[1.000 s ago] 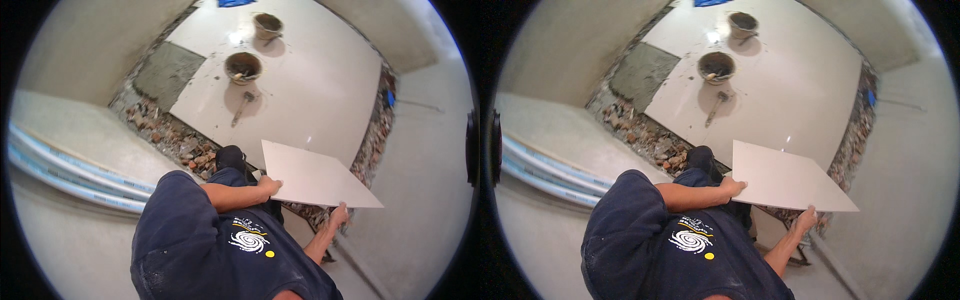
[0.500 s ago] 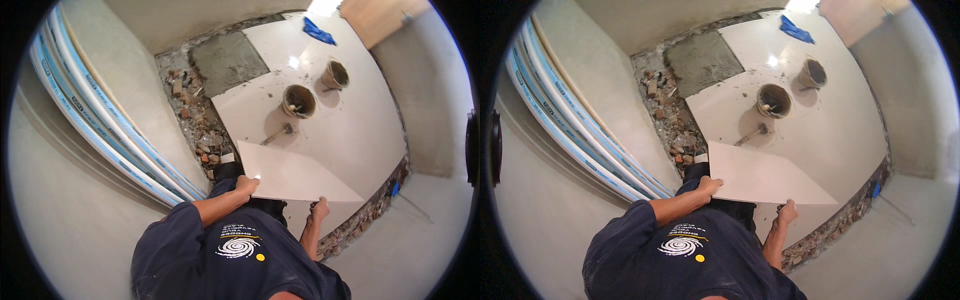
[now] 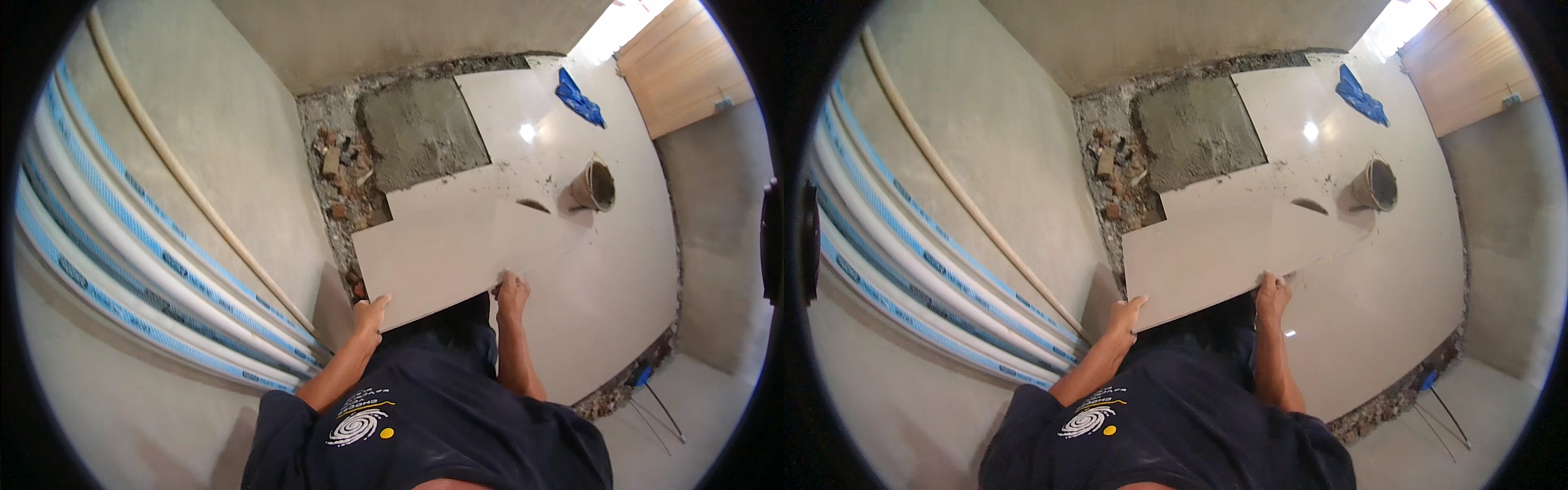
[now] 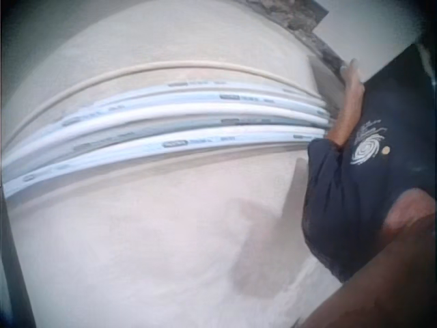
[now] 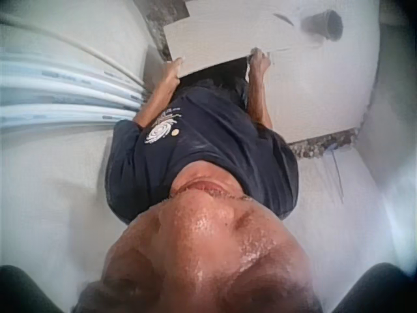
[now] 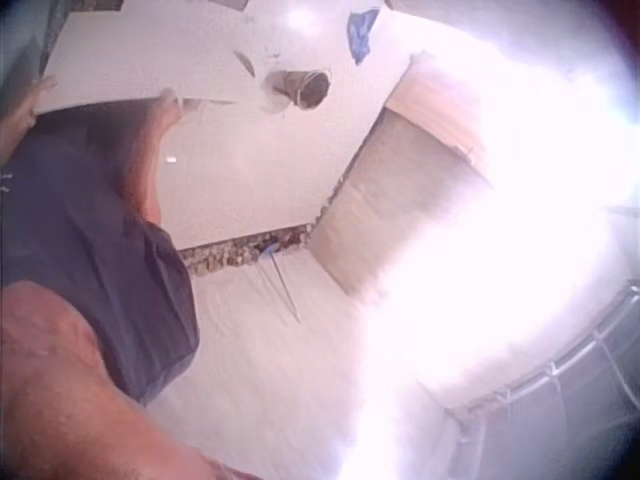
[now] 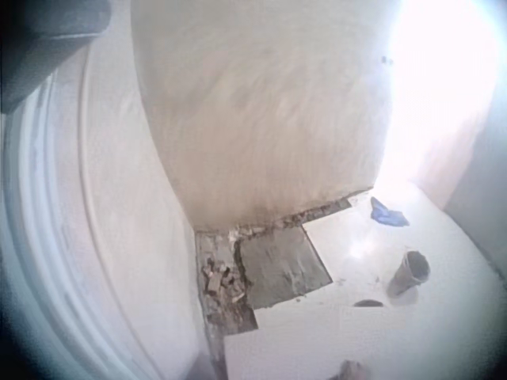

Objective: The person spreads cement on the floor using a trowel, then places a large white tile onto the cement. They use a rubber mallet to tap the tile into place, ensuring it is level and secure.

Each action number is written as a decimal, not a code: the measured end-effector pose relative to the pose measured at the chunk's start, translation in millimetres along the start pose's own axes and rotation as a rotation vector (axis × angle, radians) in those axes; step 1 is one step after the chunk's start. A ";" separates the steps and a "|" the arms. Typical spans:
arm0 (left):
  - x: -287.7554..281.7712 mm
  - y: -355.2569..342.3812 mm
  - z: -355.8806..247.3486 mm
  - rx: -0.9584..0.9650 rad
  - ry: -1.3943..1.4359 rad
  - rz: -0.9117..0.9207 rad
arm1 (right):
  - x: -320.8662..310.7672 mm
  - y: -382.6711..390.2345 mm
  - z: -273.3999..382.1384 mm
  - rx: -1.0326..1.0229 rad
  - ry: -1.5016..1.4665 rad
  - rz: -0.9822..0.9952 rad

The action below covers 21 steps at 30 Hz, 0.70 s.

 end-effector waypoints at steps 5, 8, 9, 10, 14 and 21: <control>33.5 -14.7 -58.3 0.004 0.177 -0.074 | 79.5 -107.8 41.5 -0.063 0.038 0.203; 48.1 -12.7 -92.9 -0.037 0.305 -0.142 | 127.9 -155.6 71.6 -0.132 0.112 0.372; 52.4 -17.1 -106.8 -0.029 0.368 -0.146 | 150.9 -174.2 82.8 -0.149 0.152 0.428; 53.1 -21.0 -113.5 -0.049 0.432 -0.126 | 167.5 -185.7 94.5 -0.302 0.255 0.501; 54.8 -69.4 -146.0 -0.099 0.622 -0.043 | 270.4 -223.6 110.5 -0.241 0.248 0.626; 21.6 -188.7 -201.1 -0.311 0.763 -0.029 | 466.7 -242.0 87.2 -0.469 0.579 0.747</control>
Point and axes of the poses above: each hand's wrist, its own y-axis away from the middle knuckle, its own x-axis out of the palm, z = x × y, the point moved 3 cm from there along -y, towards the middle knuckle, and after that the axes turned 14 degrees about -x, right-handed, at the moved point
